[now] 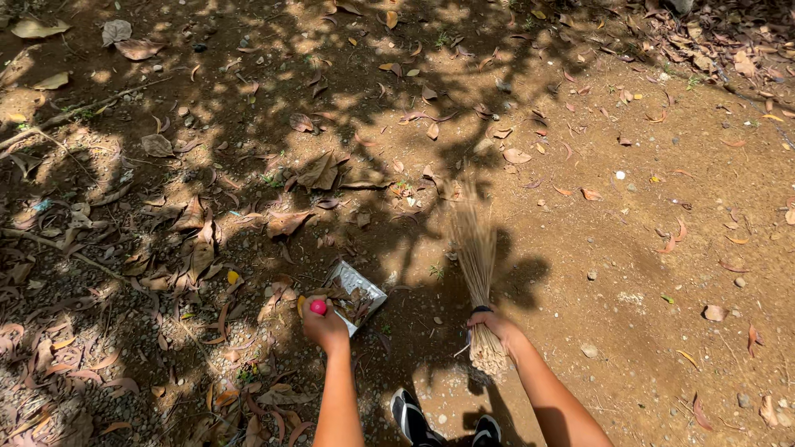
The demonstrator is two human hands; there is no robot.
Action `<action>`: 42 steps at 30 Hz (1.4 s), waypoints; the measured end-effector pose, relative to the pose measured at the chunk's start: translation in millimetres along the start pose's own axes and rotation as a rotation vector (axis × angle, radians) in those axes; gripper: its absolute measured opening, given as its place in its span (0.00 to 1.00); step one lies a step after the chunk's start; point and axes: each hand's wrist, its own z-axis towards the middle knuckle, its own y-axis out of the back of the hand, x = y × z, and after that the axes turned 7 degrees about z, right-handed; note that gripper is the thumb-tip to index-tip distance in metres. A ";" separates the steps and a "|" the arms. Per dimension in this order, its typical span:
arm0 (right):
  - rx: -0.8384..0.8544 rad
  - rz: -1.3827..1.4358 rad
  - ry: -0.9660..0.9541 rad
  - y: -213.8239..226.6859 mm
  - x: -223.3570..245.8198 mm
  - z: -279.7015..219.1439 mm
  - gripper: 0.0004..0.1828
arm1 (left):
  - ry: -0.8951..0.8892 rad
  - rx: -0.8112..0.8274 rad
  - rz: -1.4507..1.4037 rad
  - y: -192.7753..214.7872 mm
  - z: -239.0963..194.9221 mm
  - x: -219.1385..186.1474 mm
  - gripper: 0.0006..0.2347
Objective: The person sweeps dry leaves on a paved outdoor area using a traditional broom and a dustpan. They gather leaves into a pile and sweep them into the dustpan, moving around a tree base to collect scattered debris.
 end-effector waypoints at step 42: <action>0.026 -0.631 0.118 253.4 255.4 182.3 0.46 | -0.065 0.114 0.015 -288.5 -86.0 -195.4 0.07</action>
